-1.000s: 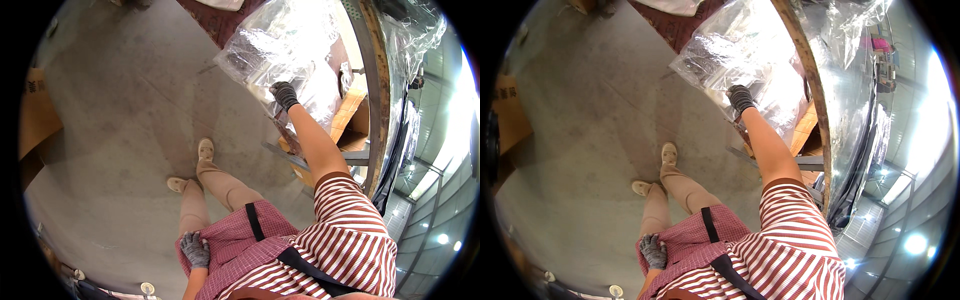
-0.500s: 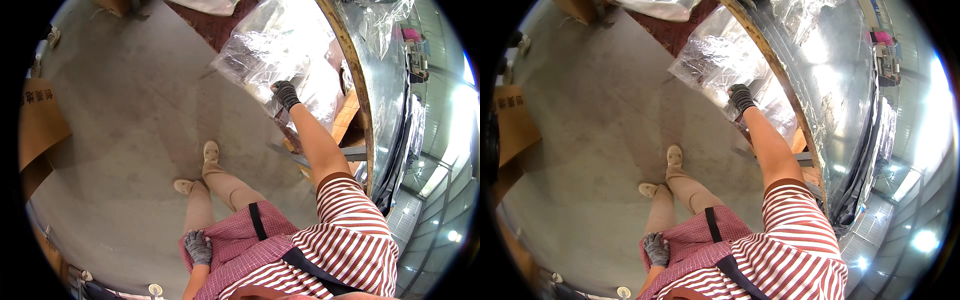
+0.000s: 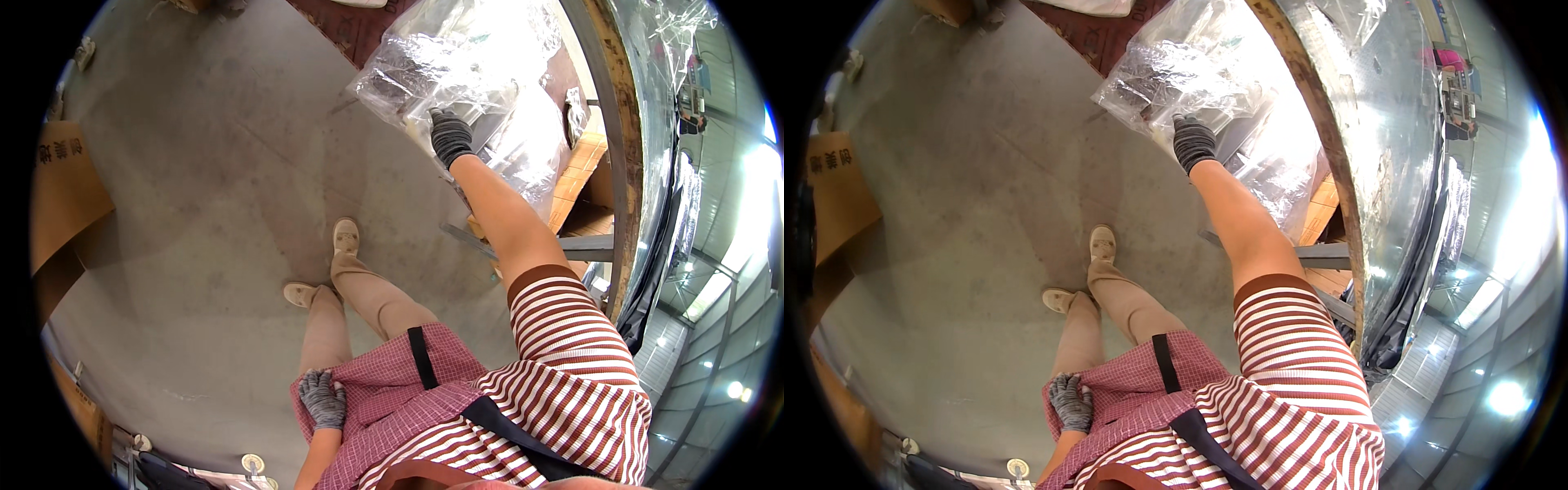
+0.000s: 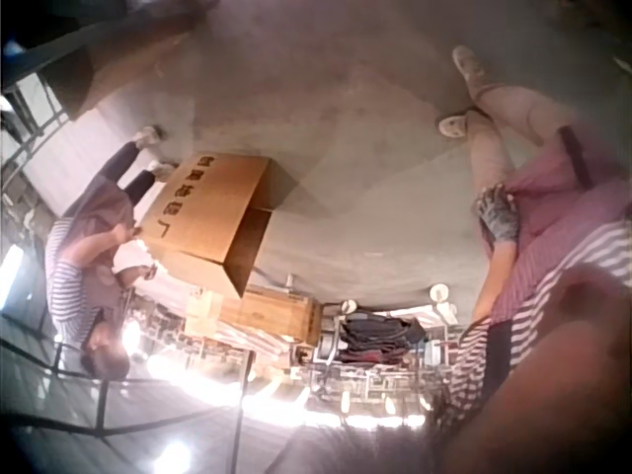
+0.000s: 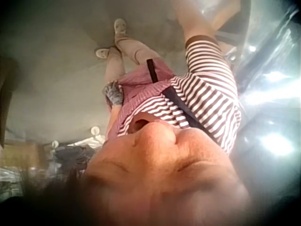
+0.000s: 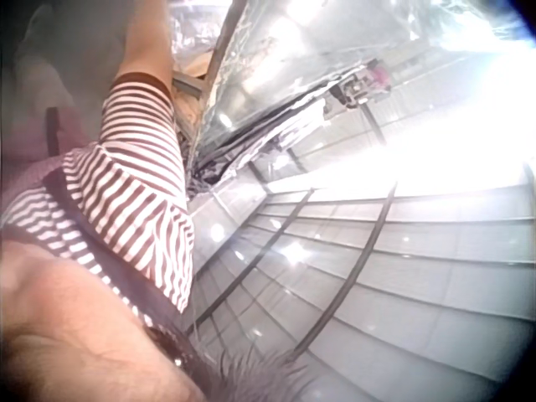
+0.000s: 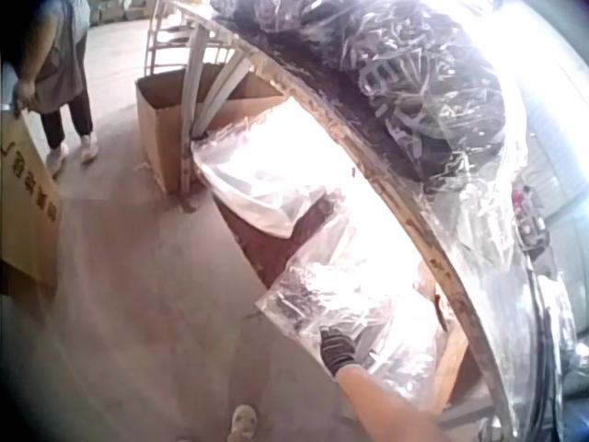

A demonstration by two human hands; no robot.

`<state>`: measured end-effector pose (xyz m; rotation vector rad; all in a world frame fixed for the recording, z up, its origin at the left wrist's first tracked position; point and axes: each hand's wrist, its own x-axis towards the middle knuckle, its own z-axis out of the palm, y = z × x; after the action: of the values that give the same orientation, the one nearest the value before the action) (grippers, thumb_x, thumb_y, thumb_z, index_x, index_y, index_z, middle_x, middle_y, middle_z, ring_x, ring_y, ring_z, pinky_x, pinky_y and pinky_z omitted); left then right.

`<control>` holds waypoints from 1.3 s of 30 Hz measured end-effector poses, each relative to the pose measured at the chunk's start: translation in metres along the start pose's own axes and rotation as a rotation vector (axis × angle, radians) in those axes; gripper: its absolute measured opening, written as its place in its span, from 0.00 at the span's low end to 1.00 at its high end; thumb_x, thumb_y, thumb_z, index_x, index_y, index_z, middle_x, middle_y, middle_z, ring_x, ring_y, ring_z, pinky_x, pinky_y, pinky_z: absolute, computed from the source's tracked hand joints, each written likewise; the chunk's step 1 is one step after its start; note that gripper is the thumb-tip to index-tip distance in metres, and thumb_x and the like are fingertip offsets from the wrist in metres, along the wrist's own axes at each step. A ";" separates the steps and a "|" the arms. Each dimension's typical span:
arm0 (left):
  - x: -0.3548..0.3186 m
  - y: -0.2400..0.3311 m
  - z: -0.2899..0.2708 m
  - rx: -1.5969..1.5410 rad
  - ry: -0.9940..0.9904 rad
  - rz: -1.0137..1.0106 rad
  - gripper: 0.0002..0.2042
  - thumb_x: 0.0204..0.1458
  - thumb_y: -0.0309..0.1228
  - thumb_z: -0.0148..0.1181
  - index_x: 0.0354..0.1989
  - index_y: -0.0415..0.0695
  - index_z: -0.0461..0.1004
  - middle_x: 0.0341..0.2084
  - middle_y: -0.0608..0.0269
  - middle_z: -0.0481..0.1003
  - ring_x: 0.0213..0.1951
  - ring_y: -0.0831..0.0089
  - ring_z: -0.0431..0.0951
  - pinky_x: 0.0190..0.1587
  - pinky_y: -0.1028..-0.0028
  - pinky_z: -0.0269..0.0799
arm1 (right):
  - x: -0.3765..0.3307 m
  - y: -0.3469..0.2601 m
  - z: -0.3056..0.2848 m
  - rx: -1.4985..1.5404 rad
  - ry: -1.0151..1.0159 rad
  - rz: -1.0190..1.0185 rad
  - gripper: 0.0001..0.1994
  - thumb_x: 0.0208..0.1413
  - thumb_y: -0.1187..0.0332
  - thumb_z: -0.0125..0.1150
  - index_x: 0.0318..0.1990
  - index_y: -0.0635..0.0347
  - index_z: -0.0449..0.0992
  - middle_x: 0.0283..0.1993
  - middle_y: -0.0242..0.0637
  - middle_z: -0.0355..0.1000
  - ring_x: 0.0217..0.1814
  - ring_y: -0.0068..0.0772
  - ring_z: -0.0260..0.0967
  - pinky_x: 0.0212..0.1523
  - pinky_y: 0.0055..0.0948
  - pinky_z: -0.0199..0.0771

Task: The person labels several wrapped rolls, places the rolls into a large plastic bag, and then checks a document on a table.

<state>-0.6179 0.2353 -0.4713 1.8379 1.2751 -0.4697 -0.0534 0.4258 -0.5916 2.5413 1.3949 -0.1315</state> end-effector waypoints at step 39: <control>0.010 0.003 -0.007 -0.011 -0.067 -0.018 0.18 0.44 0.36 0.56 0.43 0.44 0.73 0.48 0.55 0.69 0.57 0.56 0.62 0.62 0.55 0.48 | -0.019 0.003 -0.141 1.380 0.454 -0.009 0.09 0.61 0.69 0.47 0.31 0.62 0.71 0.29 0.33 0.71 0.32 0.26 0.69 0.37 0.27 0.70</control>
<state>-0.6125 0.2462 -0.4727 1.7883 1.2476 -0.5287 -0.0661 0.4440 -0.4510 3.8222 1.8608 -0.8073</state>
